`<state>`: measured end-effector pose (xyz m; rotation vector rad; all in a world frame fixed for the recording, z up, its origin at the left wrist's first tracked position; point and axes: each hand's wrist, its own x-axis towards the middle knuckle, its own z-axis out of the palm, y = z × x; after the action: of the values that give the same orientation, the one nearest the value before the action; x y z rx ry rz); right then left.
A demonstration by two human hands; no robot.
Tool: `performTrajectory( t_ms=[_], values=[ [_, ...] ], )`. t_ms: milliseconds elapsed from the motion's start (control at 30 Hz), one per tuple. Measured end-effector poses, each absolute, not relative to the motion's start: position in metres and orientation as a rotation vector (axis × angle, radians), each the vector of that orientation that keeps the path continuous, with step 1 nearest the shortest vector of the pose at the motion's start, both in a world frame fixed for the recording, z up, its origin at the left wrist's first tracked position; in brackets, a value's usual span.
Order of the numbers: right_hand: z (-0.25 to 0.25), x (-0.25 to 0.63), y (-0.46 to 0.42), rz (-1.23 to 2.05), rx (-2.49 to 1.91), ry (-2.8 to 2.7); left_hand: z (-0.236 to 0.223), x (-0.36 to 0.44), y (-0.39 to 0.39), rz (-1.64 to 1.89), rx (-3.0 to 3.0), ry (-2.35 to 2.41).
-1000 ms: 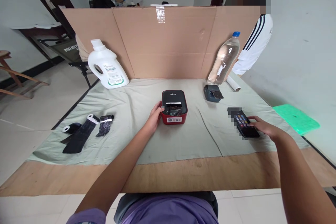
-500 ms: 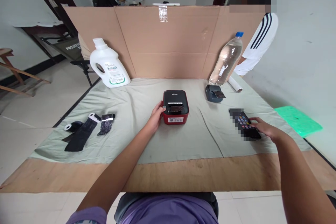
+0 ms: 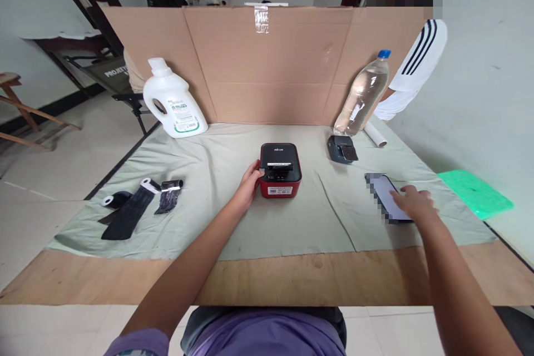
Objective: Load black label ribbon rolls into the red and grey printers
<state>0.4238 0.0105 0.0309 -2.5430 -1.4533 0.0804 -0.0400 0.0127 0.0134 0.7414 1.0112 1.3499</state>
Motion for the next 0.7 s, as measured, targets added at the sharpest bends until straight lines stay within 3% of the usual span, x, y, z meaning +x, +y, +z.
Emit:
performTrajectory(
  t_ms=[100,367,567,700],
  values=[
    [0.029,0.382,0.007,0.088,-2.430,-1.514,0.013,-0.039,0.014,1.355,0.736,1.013],
    [0.046,0.241,0.021,0.478,-1.470,-1.786,0.020,-0.038,0.017,1.342,0.714,1.010],
    [0.044,0.185,0.068,1.068,-1.284,-1.576,0.030,-0.039,0.016,1.316,0.679,1.000],
    [0.040,0.162,0.091,1.195,-1.204,-1.414,0.025,-0.039,0.016,1.340,0.745,0.981]
  ],
)
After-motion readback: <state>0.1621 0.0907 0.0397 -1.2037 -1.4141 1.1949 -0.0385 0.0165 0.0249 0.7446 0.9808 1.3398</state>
